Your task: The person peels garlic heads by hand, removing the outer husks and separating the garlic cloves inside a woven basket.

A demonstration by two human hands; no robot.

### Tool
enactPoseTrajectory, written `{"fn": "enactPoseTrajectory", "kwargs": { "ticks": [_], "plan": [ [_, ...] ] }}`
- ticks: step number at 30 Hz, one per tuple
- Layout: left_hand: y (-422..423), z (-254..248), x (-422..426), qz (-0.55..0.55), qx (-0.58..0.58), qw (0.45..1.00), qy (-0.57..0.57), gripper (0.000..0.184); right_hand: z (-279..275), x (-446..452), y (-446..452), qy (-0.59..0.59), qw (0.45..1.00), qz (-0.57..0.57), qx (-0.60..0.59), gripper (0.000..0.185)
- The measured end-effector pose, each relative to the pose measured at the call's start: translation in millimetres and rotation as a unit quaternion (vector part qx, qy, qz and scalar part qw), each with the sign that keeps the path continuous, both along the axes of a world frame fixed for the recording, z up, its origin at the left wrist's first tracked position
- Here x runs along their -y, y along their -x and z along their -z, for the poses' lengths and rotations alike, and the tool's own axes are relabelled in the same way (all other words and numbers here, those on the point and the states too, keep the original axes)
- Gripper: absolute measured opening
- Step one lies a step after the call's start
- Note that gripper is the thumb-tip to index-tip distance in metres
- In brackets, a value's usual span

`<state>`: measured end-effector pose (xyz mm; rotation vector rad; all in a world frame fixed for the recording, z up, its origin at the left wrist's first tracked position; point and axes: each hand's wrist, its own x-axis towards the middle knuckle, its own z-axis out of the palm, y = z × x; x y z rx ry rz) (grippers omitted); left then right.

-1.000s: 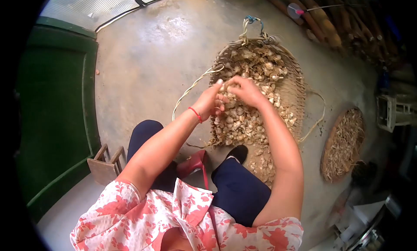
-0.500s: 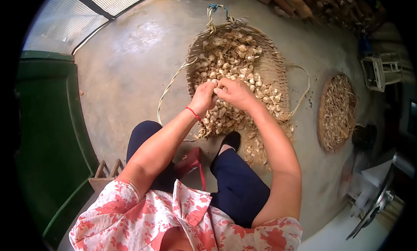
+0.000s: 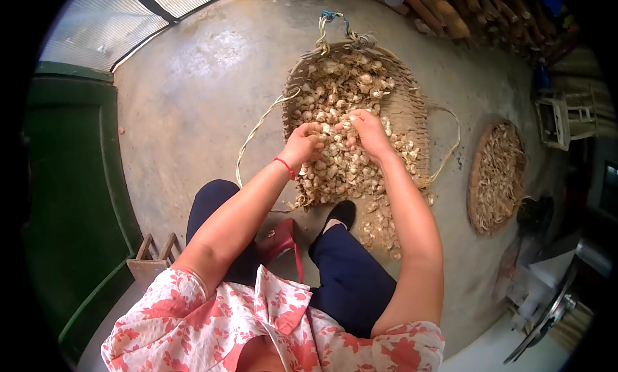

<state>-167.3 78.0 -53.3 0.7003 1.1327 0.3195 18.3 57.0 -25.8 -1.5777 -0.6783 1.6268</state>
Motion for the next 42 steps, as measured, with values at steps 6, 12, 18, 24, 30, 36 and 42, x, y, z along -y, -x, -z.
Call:
{"fn": "enactPoseTrajectory", "kwargs": {
  "ticks": [6, 12, 18, 24, 30, 36, 42],
  "plan": [
    [-3.9, -21.3, -3.3, -0.019, 0.163, 0.986, 0.035, 0.030, -4.8, -0.6, 18.7, -0.041, 0.998, -0.029, -0.040, 0.020],
    [1.2, -4.9, -4.8, -0.040, 0.148, 0.986, 0.063, 0.018, -4.2, 4.4, 36.4, -0.288, 0.875, -0.095, 0.377, 0.016],
    [4.3, -6.4, 1.5, 0.091, -0.083, 0.975, -0.183, 0.022, -6.2, 14.0, -62.7, 0.220, 0.660, -0.543, 0.471, 0.025],
    [7.5, 8.8, 8.6, 0.221, -0.177, 0.909, -0.306, 0.032, -3.7, -38.9, -55.8, 0.072, 0.805, -0.276, 0.521, 0.036],
    [20.9, -2.8, -0.6, 0.093, -0.047, 0.993, -0.062, 0.029, 79.1, -90.1, -51.4, -0.068, 0.742, -0.109, 0.658, 0.039],
    [14.4, 22.3, 3.4, 0.125, -0.056, 0.984, -0.116, 0.030, 46.1, -73.3, -56.6, -0.025, 0.953, -0.022, 0.301, 0.026],
    [-2.1, 16.1, 3.9, 0.031, 0.002, 0.999, -0.029, 0.020, 24.2, -25.4, -46.2, -0.037, 0.996, -0.022, 0.078, 0.026]
  ]
}}
